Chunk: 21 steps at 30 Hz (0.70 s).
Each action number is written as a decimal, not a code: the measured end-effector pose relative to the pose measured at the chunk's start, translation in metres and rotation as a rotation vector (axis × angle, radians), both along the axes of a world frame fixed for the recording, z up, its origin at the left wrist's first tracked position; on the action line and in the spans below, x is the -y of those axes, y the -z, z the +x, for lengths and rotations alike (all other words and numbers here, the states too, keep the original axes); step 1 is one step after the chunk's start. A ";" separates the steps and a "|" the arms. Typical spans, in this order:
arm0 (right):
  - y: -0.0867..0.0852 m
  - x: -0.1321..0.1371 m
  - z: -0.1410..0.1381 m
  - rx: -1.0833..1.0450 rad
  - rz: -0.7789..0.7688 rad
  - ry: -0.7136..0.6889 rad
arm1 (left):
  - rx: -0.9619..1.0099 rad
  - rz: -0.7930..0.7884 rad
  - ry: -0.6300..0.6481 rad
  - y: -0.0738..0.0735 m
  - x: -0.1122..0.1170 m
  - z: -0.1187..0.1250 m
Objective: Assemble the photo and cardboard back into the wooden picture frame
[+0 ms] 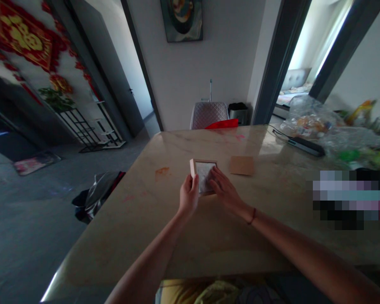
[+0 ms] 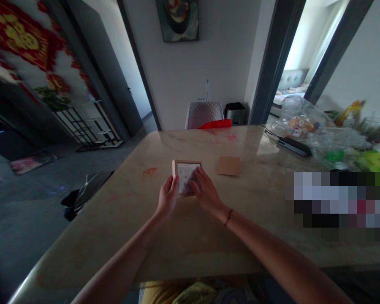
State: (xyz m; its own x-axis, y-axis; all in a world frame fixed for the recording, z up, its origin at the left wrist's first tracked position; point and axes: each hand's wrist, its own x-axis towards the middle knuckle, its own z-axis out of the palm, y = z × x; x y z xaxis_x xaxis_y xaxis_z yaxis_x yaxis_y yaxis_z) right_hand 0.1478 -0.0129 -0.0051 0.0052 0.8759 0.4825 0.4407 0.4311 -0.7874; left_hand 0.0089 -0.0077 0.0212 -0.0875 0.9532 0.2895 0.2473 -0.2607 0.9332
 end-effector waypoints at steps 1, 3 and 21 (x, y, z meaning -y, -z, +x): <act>-0.002 0.001 -0.003 -0.071 -0.013 -0.006 | -0.074 0.028 -0.015 -0.002 0.002 0.000; -0.004 0.002 -0.010 -0.228 -0.035 -0.029 | -0.232 0.081 -0.036 -0.006 0.007 -0.001; -0.010 -0.003 -0.008 -1.487 -0.557 -0.234 | -1.120 0.680 0.160 0.003 0.017 0.006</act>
State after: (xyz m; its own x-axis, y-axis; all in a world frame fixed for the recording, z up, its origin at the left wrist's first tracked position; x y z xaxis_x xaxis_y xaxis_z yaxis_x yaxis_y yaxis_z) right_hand 0.1400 -0.0101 0.0048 0.0032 0.9813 -0.1925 -0.8542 -0.0974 -0.5107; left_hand 0.0148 -0.0251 0.0184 0.6101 0.5674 0.5530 0.7179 -0.6913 -0.0826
